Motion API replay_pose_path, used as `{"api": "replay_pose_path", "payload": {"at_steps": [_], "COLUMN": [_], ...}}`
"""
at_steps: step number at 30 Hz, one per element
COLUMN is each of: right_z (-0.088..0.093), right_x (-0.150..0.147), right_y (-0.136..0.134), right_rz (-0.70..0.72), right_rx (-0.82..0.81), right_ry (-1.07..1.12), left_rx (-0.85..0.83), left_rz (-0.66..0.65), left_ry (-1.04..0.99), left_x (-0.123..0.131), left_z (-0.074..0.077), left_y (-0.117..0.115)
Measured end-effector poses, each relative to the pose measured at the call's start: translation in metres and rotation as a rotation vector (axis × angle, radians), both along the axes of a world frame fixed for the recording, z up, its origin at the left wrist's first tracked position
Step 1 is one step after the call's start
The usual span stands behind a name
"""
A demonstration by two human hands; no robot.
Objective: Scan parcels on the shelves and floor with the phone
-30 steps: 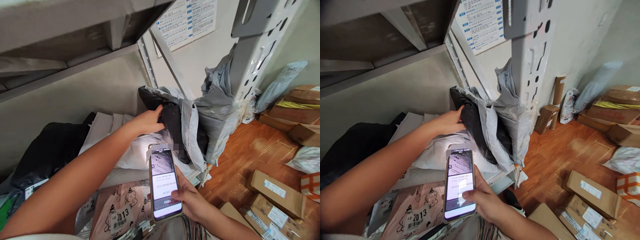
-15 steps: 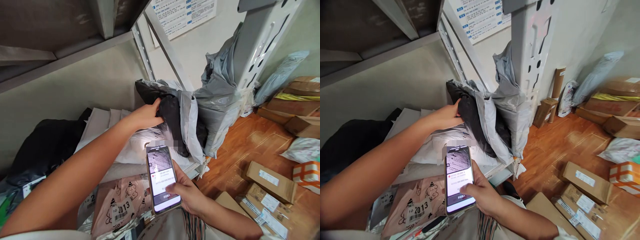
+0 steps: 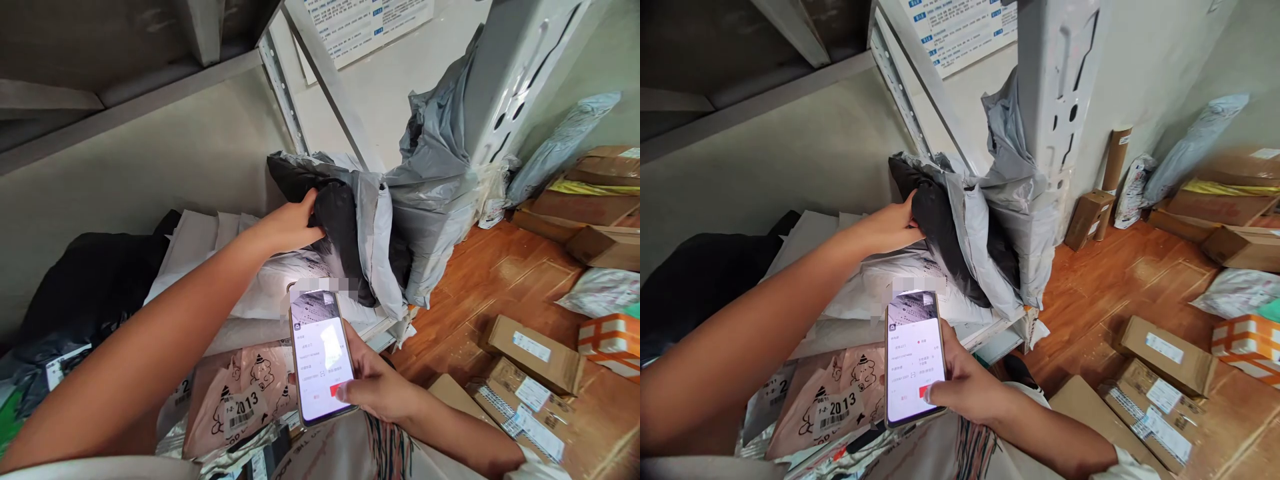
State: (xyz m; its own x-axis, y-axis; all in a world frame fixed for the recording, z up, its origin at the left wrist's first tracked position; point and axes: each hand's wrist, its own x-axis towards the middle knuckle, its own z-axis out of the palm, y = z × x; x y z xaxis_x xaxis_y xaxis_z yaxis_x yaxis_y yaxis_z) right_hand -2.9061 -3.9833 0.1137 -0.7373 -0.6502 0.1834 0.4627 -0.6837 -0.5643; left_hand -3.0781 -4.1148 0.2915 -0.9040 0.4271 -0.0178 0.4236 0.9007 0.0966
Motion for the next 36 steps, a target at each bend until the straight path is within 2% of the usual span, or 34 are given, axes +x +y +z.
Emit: {"api": "replay_pose_path", "payload": {"at_steps": [4, 8, 11, 14, 18, 21, 27, 32, 36], "right_z": [-0.002, -0.005, -0.006, -0.005, -0.004, -0.005, -0.008, -0.014, -0.014], "right_x": [-0.001, -0.001, -0.002, -0.004, -0.010, -0.015, -0.024, -0.028, -0.032], "right_y": [0.000, 0.001, 0.004, 0.009, 0.014, 0.018, 0.026, 0.028, 0.032], "right_rz": [0.093, 0.203, 0.237, 0.238, 0.239, 0.255, 0.235, 0.187, 0.283], "right_rx": [-0.035, -0.060, -0.075, -0.103, -0.109, -0.120, -0.134, -0.157, -0.198], "right_ry": [-0.073, -0.111, -0.128, -0.133, -0.172, -0.187, -0.216, -0.233, -0.207], "left_rx": [-0.015, -0.154, -0.260, -0.184, -0.087, -0.126, -0.105, -0.018, -0.004], "left_rz": [0.003, 0.051, 0.153, 0.197, 0.097, -0.001, -0.007, -0.186, -0.274], "left_ry": [0.015, 0.066, 0.200, 0.389, 0.601, 0.566, 0.604, 0.465, 0.299], "left_x": [0.001, 0.009, 0.017, 0.022, 0.022, 0.020, 0.015, 0.003, -0.005], "left_z": [-0.001, 0.004, 0.004, 0.000, 0.000, 0.004, 0.000, 0.002, 0.015], "left_y": [0.000, 0.008, 0.017, 0.025, 0.035, 0.045, 0.057, 0.054, 0.048]}}
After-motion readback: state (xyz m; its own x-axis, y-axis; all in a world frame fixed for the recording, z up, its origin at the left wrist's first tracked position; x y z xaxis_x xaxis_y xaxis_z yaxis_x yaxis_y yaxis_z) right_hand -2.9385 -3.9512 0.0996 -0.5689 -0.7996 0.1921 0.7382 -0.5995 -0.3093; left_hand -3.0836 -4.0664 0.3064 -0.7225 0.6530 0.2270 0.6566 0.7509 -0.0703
